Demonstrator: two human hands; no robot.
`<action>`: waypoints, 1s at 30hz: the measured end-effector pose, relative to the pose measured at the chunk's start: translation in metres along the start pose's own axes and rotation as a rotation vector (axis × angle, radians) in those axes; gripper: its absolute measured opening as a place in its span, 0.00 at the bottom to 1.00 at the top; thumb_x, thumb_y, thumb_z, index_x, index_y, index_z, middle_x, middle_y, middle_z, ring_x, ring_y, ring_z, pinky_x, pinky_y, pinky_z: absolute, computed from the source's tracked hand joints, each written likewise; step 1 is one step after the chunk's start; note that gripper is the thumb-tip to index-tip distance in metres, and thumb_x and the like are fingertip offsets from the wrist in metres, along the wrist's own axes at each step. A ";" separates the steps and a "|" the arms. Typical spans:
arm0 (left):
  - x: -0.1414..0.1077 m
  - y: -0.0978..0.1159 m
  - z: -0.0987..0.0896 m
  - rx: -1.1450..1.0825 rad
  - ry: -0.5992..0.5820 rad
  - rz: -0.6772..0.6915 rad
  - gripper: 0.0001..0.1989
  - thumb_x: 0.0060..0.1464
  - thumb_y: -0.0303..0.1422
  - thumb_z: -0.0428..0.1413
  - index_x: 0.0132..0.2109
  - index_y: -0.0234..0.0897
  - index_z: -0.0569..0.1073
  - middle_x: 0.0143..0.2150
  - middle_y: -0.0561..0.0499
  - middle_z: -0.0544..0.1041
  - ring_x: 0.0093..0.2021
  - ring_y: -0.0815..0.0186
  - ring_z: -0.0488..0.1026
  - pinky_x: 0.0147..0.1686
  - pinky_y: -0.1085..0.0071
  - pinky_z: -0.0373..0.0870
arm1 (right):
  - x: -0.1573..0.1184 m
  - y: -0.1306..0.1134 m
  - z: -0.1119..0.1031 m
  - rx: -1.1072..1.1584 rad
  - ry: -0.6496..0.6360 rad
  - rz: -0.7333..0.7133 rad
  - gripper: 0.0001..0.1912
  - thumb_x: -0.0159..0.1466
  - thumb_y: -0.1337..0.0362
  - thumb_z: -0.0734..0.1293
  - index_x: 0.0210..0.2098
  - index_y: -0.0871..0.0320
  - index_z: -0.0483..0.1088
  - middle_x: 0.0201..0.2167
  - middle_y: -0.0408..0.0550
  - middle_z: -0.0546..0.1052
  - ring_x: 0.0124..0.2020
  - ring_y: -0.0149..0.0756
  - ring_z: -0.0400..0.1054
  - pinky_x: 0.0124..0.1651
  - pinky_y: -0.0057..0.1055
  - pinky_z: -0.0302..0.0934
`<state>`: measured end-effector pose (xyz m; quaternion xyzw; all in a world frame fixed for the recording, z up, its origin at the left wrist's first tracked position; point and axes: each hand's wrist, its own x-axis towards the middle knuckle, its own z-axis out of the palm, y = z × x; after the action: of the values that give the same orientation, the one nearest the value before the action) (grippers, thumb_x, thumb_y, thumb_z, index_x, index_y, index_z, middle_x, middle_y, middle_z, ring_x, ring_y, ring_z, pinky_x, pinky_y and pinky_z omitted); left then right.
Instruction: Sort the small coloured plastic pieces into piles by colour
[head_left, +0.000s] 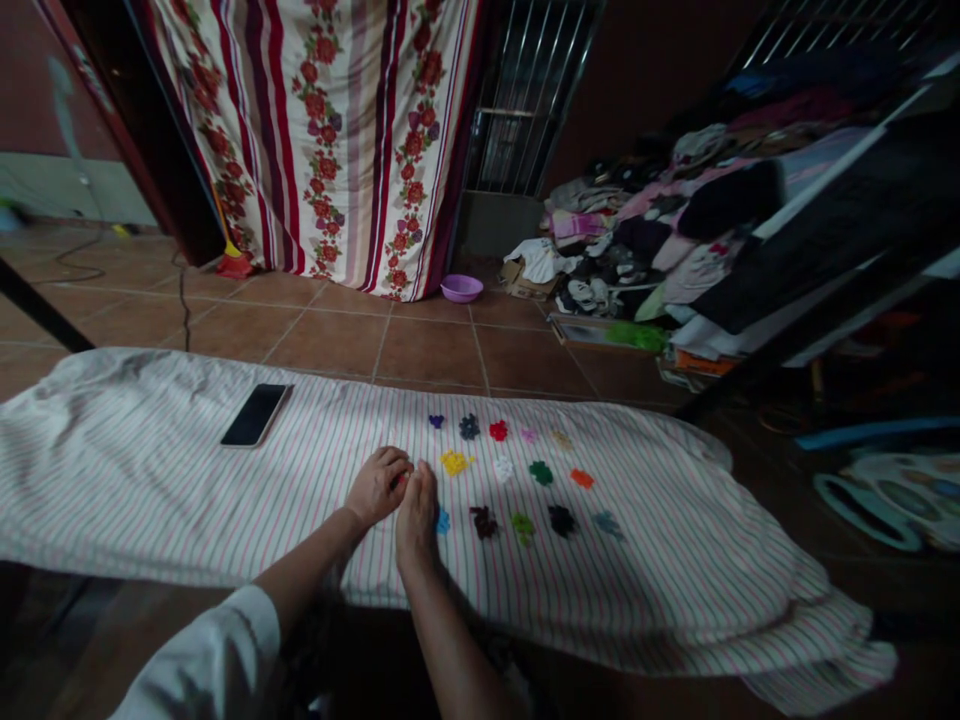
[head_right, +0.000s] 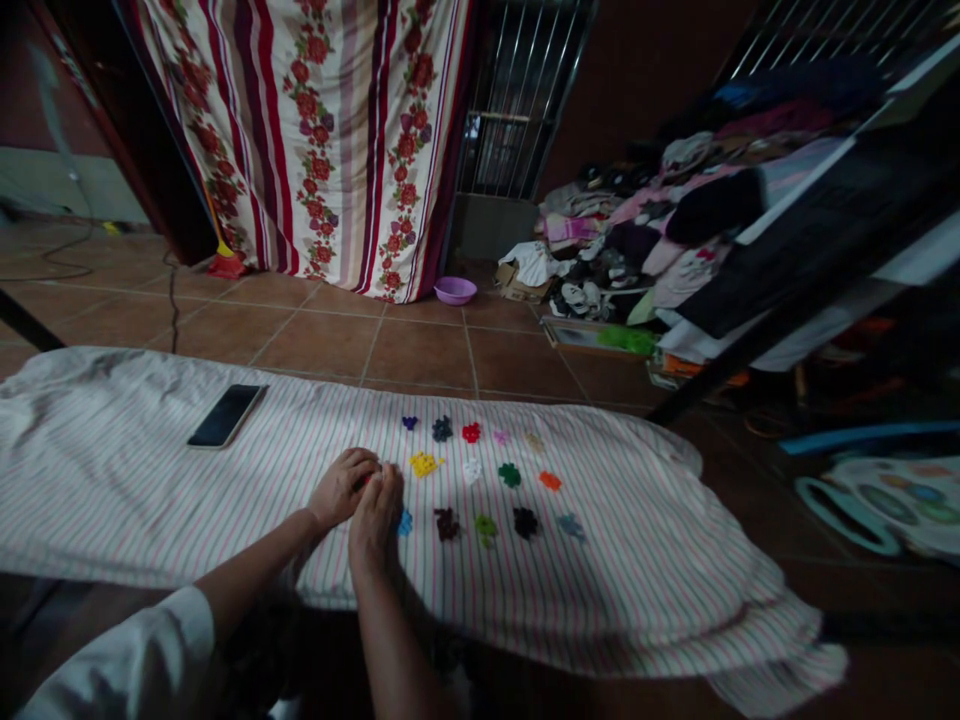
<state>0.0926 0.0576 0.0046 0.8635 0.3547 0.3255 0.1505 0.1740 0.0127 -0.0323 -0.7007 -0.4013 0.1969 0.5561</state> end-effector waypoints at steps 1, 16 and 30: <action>-0.006 0.003 -0.002 0.005 0.013 -0.014 0.11 0.59 0.32 0.49 0.41 0.38 0.76 0.42 0.45 0.75 0.46 0.60 0.70 0.50 0.58 0.72 | 0.000 0.000 0.000 0.002 -0.010 -0.017 0.30 0.69 0.48 0.46 0.55 0.61 0.65 0.57 0.62 0.69 0.60 0.46 0.62 0.62 0.48 0.56; -0.030 -0.002 0.002 0.105 0.057 0.053 0.19 0.63 0.29 0.42 0.58 0.34 0.66 0.53 0.42 0.74 0.60 0.58 0.67 0.60 0.52 0.66 | -0.006 -0.019 -0.004 -0.051 -0.227 -0.164 0.28 0.69 0.52 0.50 0.62 0.59 0.60 0.59 0.58 0.68 0.60 0.42 0.63 0.62 0.44 0.58; -0.028 -0.010 -0.007 0.023 0.083 -0.068 0.16 0.60 0.28 0.46 0.50 0.39 0.74 0.47 0.44 0.77 0.53 0.58 0.69 0.54 0.55 0.71 | -0.012 -0.004 -0.008 -0.053 -0.165 -0.237 0.27 0.70 0.52 0.48 0.58 0.60 0.62 0.59 0.58 0.68 0.62 0.41 0.60 0.65 0.48 0.54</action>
<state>0.0682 0.0450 -0.0080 0.8384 0.3936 0.3513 0.1367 0.1708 -0.0015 -0.0280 -0.6443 -0.5305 0.1762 0.5219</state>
